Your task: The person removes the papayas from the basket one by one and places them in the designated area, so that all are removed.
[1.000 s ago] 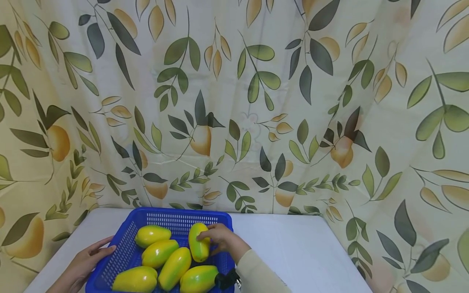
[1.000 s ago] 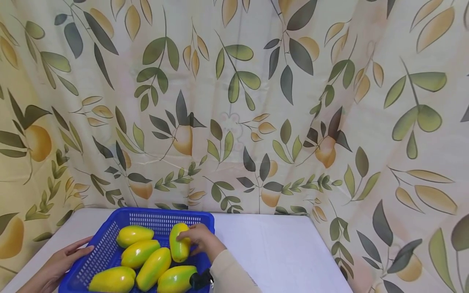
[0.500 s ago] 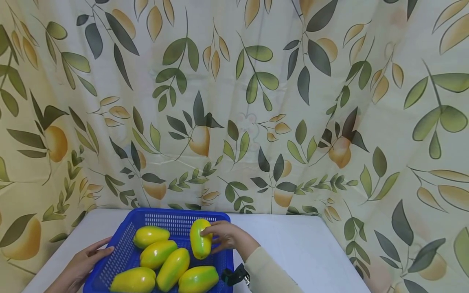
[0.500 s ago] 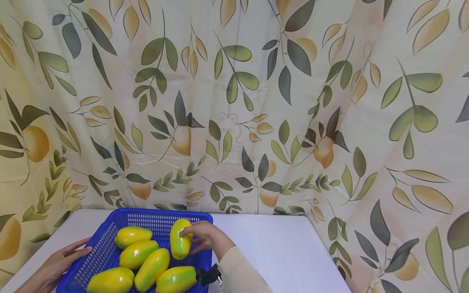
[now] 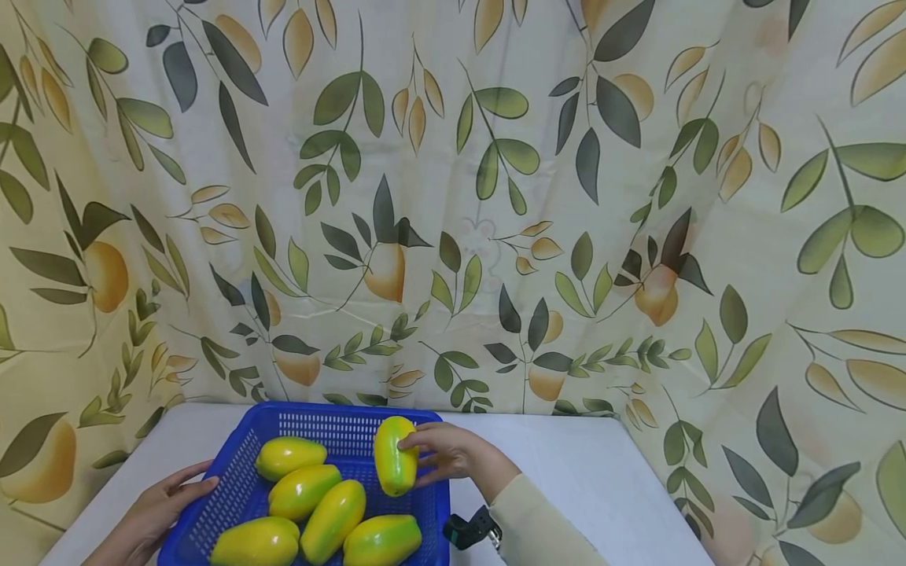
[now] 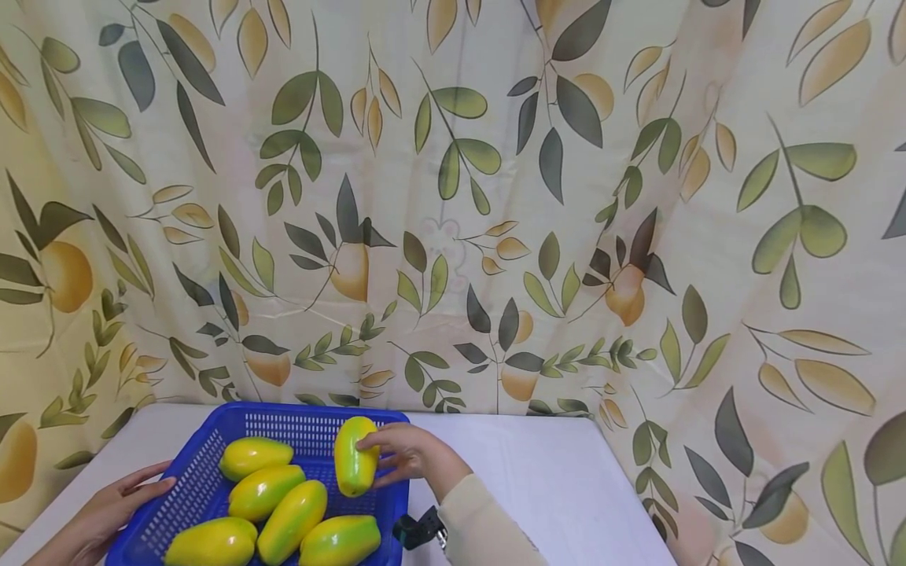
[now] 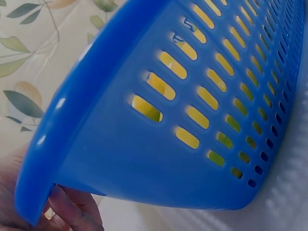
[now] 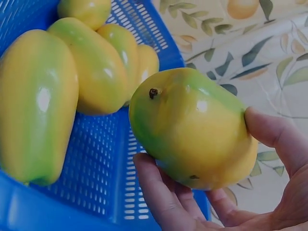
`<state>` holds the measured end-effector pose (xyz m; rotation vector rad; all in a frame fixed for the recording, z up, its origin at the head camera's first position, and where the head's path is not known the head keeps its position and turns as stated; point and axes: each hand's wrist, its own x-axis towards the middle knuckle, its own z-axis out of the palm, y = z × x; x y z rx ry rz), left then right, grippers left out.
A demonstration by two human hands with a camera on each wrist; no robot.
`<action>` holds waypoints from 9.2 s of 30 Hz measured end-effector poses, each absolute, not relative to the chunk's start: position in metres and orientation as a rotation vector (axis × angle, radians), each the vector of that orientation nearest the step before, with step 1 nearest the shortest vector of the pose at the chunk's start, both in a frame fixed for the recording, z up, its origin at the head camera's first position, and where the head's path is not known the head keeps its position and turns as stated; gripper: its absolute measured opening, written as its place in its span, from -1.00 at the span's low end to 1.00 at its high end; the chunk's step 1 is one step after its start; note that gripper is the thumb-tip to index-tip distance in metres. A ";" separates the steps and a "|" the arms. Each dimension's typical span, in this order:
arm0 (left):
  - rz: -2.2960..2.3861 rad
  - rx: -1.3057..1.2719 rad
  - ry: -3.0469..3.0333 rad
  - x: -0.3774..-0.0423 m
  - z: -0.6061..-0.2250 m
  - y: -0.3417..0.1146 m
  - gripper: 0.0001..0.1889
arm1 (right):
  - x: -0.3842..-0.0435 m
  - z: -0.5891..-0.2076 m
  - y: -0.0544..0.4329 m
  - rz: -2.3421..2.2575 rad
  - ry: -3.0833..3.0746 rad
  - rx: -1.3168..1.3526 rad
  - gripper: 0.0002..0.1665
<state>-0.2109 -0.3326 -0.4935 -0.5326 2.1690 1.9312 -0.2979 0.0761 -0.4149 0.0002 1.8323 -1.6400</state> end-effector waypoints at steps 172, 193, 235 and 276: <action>1.869 -0.512 2.183 -0.211 -0.502 -0.332 -0.08 | -0.332 -0.489 0.215 -1.665 1.769 0.702 -0.27; 1.987 -0.501 2.091 -0.208 -0.502 -0.332 -0.10 | -0.330 -0.450 0.199 -1.570 2.112 0.407 -0.29; 2.108 -0.520 1.993 -0.206 -0.506 -0.333 -0.24 | -0.262 -0.414 0.085 -1.376 2.232 -0.416 -0.33; 2.264 -0.406 1.677 -0.200 -0.515 -0.339 -0.82 | -0.252 -0.442 0.056 -0.841 2.318 -0.871 -0.36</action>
